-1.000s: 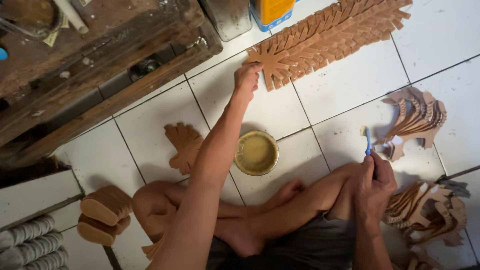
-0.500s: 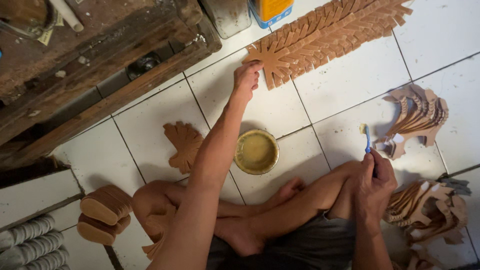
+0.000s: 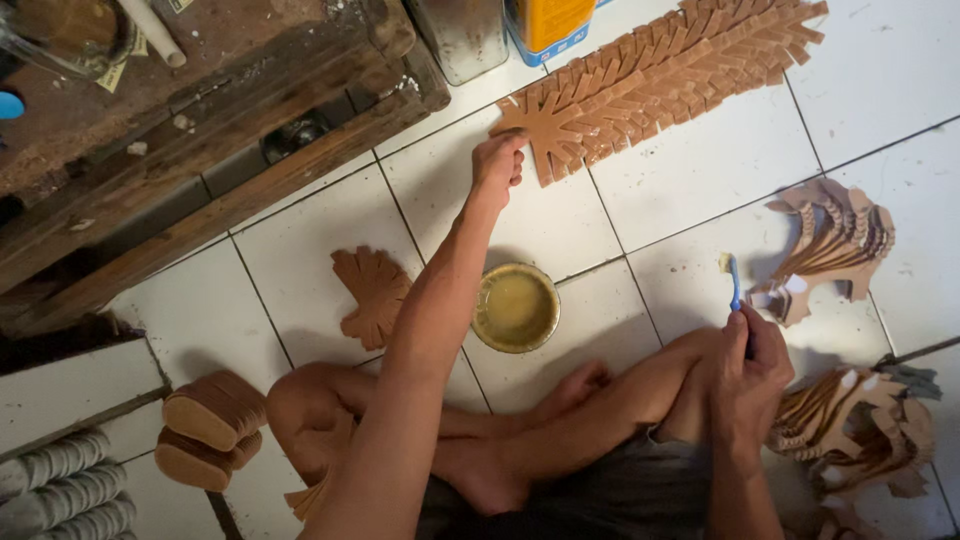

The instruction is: The person sits on the floor and repeatedly applies a yellowish liquid to star-shaped wooden pieces using a toothbrush. They dip the brush into a small metal bowl, coat each piece, and place it on a growing assembly on the floor.

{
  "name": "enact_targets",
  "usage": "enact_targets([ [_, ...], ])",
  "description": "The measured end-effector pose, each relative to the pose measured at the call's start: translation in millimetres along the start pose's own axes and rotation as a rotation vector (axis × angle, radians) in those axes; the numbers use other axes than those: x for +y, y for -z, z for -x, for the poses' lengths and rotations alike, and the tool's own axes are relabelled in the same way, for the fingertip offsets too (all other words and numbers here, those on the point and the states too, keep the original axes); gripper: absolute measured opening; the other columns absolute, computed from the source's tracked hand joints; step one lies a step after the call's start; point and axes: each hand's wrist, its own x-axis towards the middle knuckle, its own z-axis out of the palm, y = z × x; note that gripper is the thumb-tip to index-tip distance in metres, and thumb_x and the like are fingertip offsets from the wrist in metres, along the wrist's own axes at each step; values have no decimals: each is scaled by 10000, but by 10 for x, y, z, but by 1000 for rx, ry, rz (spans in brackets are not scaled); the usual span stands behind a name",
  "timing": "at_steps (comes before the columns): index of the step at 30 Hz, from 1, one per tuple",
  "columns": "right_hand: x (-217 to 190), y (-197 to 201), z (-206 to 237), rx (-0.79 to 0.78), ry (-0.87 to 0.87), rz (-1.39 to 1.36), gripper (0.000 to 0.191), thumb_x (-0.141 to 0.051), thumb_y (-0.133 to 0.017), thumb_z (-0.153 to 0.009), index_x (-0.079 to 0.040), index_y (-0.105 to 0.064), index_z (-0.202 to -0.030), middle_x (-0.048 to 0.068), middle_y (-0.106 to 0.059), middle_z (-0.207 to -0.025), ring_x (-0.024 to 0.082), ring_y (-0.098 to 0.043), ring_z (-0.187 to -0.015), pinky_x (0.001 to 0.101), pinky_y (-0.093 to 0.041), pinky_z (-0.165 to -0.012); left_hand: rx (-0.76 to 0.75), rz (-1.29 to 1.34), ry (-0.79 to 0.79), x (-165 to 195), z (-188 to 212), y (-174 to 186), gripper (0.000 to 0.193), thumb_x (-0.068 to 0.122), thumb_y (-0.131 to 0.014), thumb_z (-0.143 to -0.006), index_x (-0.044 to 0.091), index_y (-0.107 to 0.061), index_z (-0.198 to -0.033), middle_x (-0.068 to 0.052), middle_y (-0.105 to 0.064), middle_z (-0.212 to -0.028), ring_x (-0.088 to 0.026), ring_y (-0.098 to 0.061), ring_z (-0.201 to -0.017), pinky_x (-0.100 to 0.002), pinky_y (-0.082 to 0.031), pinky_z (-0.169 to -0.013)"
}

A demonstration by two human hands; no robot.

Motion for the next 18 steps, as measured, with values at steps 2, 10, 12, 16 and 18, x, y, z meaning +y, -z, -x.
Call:
enact_targets([
  [2,-42,10,20,-1,-39,-142,295,-164,-588,-1133,96,-661,-1254,110,-662,-1024,152,-595,-935,301,-480,-839,3,-28,-60,-10,107,9,132,140,-728,-892,34,-688,-960,25,-534,-642,-67,-424,-488,-250,-350,-424],
  [10,-18,296,440,-40,-25,-211,343,-181,-584,-1129,106,-634,-1309,118,-673,-1056,156,-615,-958,295,-497,-859,-148,-58,-436,-192,1595,934,321,8,-714,-883,-31,-670,-1198,-71,-697,-901,-134,-632,-792,-281,-539,-721],
  [12,92,358,568,-46,31,-204,340,-172,-590,-1133,111,-629,-1317,126,-684,-1083,165,-640,-984,297,-510,-878,-75,-156,-465,-255,2182,1354,301,-11,-704,-912,-33,-668,-1210,-55,-691,-933,-125,-626,-824,-269,-535,-760],
  [16,358,395,852,-28,117,-303,340,-160,-586,-1148,107,-636,-1350,125,-694,-1134,171,-641,-1003,296,-521,-892,89,-169,-488,-314,3259,2233,253,25,-669,-954,-16,-676,-1203,-61,-722,-939,-135,-654,-804,-270,-553,-742],
  [18,413,410,1016,-52,197,-324,319,-135,-596,-1171,116,-631,-1364,124,-694,-1177,178,-646,-1026,301,-534,-915,179,-140,-531,-419,3920,2690,242,51,-655,-989,-9,-683,-1222,-59,-708,-931,-133,-640,-797,-268,-543,-732],
])
